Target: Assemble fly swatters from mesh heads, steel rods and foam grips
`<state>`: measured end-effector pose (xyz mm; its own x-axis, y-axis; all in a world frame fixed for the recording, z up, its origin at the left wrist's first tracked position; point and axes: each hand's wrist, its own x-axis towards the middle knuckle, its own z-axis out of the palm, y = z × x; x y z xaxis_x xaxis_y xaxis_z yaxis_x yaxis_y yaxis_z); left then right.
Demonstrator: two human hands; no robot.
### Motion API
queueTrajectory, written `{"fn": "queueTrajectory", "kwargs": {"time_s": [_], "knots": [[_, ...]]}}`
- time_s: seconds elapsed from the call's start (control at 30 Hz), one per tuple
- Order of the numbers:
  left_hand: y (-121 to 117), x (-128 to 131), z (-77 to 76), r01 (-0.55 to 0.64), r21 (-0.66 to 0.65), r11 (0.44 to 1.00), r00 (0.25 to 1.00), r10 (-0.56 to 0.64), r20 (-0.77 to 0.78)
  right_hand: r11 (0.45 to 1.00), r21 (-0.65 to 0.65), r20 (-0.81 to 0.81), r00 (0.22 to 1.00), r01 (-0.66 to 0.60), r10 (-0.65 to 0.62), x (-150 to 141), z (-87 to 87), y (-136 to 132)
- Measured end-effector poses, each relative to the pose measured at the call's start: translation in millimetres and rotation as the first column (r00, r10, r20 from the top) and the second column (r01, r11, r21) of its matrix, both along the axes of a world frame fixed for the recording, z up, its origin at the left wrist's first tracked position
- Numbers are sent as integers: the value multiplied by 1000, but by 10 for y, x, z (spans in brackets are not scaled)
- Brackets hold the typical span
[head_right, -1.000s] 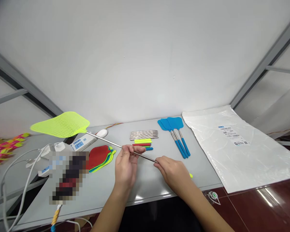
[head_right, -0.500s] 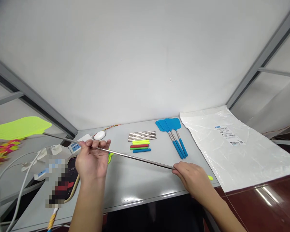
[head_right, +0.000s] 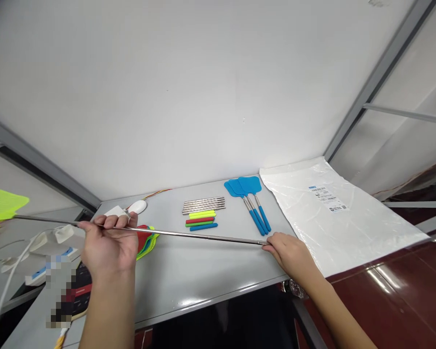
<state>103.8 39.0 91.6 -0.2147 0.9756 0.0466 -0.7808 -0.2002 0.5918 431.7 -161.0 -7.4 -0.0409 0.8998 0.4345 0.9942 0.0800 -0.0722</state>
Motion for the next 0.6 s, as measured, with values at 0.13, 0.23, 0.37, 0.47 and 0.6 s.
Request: {"fn": "queueTrajectory", "kwargs": {"time_s": [0.13,0.23,0.37,0.47,0.6], "knots": [[-207,236,-159,144,-16,989,987,-145,-66,999,30,0,1000,-15,15,-131,75,75],[-367,397,-203,204,-8,979,975,-204,-90,999,17,-17,999,-40,40,-217,88,111],[-409,438,-115,174,36,984,983,-171,-67,997,28,-31,997,-69,70,-230,27,114],[-411,446,-70,185,36,982,981,-182,-67,997,50,-35,997,-65,67,-185,-9,102],[-416,418,-80,163,49,985,983,-158,-95,998,47,-57,997,-40,43,-78,-28,70]]}}
